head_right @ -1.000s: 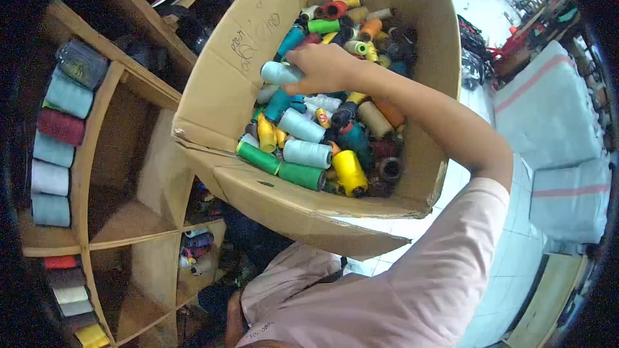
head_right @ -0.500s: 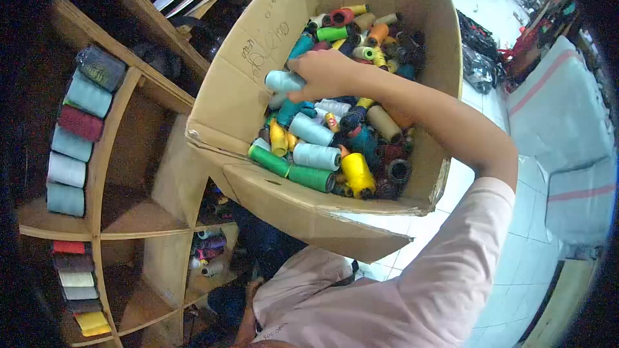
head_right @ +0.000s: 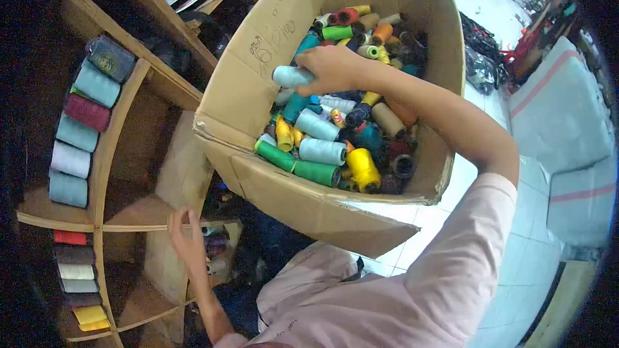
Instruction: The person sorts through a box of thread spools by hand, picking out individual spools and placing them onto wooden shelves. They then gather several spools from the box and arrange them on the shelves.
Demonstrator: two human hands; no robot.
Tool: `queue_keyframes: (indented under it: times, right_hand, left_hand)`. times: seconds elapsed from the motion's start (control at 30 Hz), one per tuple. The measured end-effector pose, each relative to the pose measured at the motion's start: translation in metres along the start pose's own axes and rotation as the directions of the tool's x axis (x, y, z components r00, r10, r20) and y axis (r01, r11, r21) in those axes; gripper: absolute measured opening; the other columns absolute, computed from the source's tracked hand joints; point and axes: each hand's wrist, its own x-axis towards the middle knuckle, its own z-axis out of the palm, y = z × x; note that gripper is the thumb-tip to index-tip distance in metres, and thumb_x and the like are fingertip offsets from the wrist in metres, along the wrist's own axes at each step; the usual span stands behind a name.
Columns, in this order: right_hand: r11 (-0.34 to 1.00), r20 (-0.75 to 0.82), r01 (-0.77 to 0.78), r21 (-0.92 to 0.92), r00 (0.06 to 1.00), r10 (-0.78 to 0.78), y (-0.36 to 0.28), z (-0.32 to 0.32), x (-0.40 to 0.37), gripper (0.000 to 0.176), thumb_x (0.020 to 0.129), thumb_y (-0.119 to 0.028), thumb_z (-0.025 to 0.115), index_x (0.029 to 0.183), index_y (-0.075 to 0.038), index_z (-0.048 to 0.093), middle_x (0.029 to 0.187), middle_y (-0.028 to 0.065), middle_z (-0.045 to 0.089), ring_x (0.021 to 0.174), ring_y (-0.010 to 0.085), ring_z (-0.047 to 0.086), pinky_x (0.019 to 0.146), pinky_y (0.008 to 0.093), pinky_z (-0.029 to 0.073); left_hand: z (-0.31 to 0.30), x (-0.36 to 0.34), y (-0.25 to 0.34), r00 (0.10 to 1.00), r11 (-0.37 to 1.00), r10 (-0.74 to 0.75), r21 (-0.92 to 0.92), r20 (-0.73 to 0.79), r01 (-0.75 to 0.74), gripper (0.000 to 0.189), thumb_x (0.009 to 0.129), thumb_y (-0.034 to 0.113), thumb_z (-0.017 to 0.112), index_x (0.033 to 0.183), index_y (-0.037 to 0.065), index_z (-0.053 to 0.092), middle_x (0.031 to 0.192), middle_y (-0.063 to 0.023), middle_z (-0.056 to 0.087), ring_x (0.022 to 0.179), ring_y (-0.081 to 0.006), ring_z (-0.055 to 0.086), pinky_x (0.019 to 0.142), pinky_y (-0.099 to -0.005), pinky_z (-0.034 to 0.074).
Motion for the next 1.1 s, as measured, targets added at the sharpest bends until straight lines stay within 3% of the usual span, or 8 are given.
queue_keyframes:
  times: [0.17, 0.27, 0.33, 0.53, 0.67, 0.77, 0.93, 1.1]
  right_hand:
    - [0.914, -0.119, 0.218, 0.341, 0.975, -0.188, -0.015, -0.002, 0.003, 0.051, 0.081, -0.041, 0.067, 0.106, 0.002, 0.059, 0.094, 0.0178, 0.062, 0.085, 0.0292, 0.062, 0.074, 0.0404, 0.049]
    - [0.807, -0.174, 0.290, 0.514, 0.957, -0.233, -0.032, -0.008, 0.005, 0.046, 0.081, -0.034, 0.067, 0.107, 0.003, 0.058, 0.093, 0.0123, 0.061, 0.085, 0.0220, 0.059, 0.075, 0.0361, 0.049]
    - [0.788, -0.213, 0.329, 0.520, 0.944, -0.254, -0.030, -0.004, 0.005, 0.044, 0.080, -0.032, 0.067, 0.106, 0.002, 0.058, 0.094, 0.0108, 0.061, 0.087, 0.0203, 0.059, 0.076, 0.0356, 0.048]
    - [0.827, -0.104, 0.323, 0.460, 0.945, -0.311, -0.015, 0.004, 0.003, 0.051, 0.083, -0.037, 0.066, 0.113, 0.004, 0.058, 0.093, 0.0198, 0.065, 0.089, 0.0321, 0.064, 0.080, 0.0408, 0.051]
    - [0.996, 0.597, -0.016, 0.086, 0.801, -0.038, 0.005, 0.020, 0.009, 0.051, 0.091, -0.039, 0.062, 0.129, -0.005, 0.054, 0.097, 0.0201, 0.068, 0.089, 0.0349, 0.067, 0.080, 0.0451, 0.051]
    - [0.982, 0.630, 0.024, -0.190, 0.770, 0.103, 0.018, 0.063, -0.020, 0.058, 0.089, -0.038, 0.065, 0.139, -0.014, 0.048, 0.124, 0.0202, 0.060, 0.108, 0.0335, 0.063, 0.089, 0.0483, 0.051]
    - [0.819, 0.517, 0.555, -0.146, 0.749, -0.415, -0.013, 0.097, -0.043, 0.091, 0.072, -0.038, 0.082, 0.149, -0.036, 0.034, 0.164, 0.0065, 0.008, 0.145, 0.0392, 0.025, 0.106, 0.0603, 0.039]
    - [0.760, 0.619, 0.603, -0.243, 0.699, -0.357, -0.016, 0.081, -0.036, 0.087, 0.071, -0.041, 0.080, 0.148, -0.033, 0.040, 0.162, 0.0005, 0.019, 0.146, 0.0328, 0.026, 0.112, 0.0625, 0.027]
  left_hand:
    - [0.029, 0.106, 0.094, 0.868, 0.853, 0.460, -0.178, -0.187, -0.490, 0.014, 0.087, 0.005, 0.066, 0.100, 0.001, 0.065, 0.091, -0.0136, 0.063, 0.085, -0.0337, 0.059, 0.079, -0.0399, 0.048]
    - [0.071, 0.159, 0.140, 0.928, 0.782, 0.346, -0.504, -0.138, -0.366, 0.040, 0.089, 0.026, 0.069, 0.118, 0.000, 0.060, 0.101, -0.0132, 0.064, 0.083, -0.0320, 0.062, 0.079, -0.0394, 0.050]
    - [0.093, 0.172, 0.147, 0.953, 0.693, 0.218, -0.721, 0.210, 0.000, 0.050, 0.087, 0.030, 0.073, 0.125, 0.002, 0.055, 0.096, -0.0128, 0.065, 0.079, -0.0291, 0.063, 0.075, -0.0402, 0.051]
    - [0.105, 0.161, 0.152, 0.864, 0.917, 0.369, -0.285, 0.344, -0.278, 0.048, 0.084, 0.039, 0.074, 0.113, 0.007, 0.053, 0.086, -0.0168, 0.069, 0.079, -0.0376, 0.068, 0.069, -0.0455, 0.053]
    - [0.114, 0.158, 0.143, 0.880, 0.930, 0.360, -0.196, 0.310, -0.312, 0.046, 0.084, 0.042, 0.071, 0.105, 0.006, 0.053, 0.087, -0.0185, 0.070, 0.083, -0.0400, 0.068, 0.069, -0.0496, 0.053]
    - [0.108, 0.156, 0.144, 0.866, 0.944, 0.329, -0.139, 0.376, -0.299, 0.046, 0.082, 0.041, 0.071, 0.108, 0.006, 0.057, 0.085, -0.0184, 0.070, 0.080, -0.0395, 0.068, 0.069, -0.0493, 0.053]
    - [0.114, 0.152, 0.140, 0.814, 0.935, 0.354, -0.152, 0.460, -0.321, 0.052, 0.079, 0.043, 0.072, 0.111, 0.005, 0.059, 0.085, -0.0215, 0.069, 0.082, -0.0394, 0.068, 0.071, -0.0499, 0.053]
    - [0.115, 0.144, 0.136, 0.855, 0.934, 0.338, -0.030, 0.393, -0.355, 0.052, 0.080, 0.044, 0.072, 0.112, 0.006, 0.059, 0.081, -0.0231, 0.065, 0.080, -0.0429, 0.065, 0.070, -0.0517, 0.051]
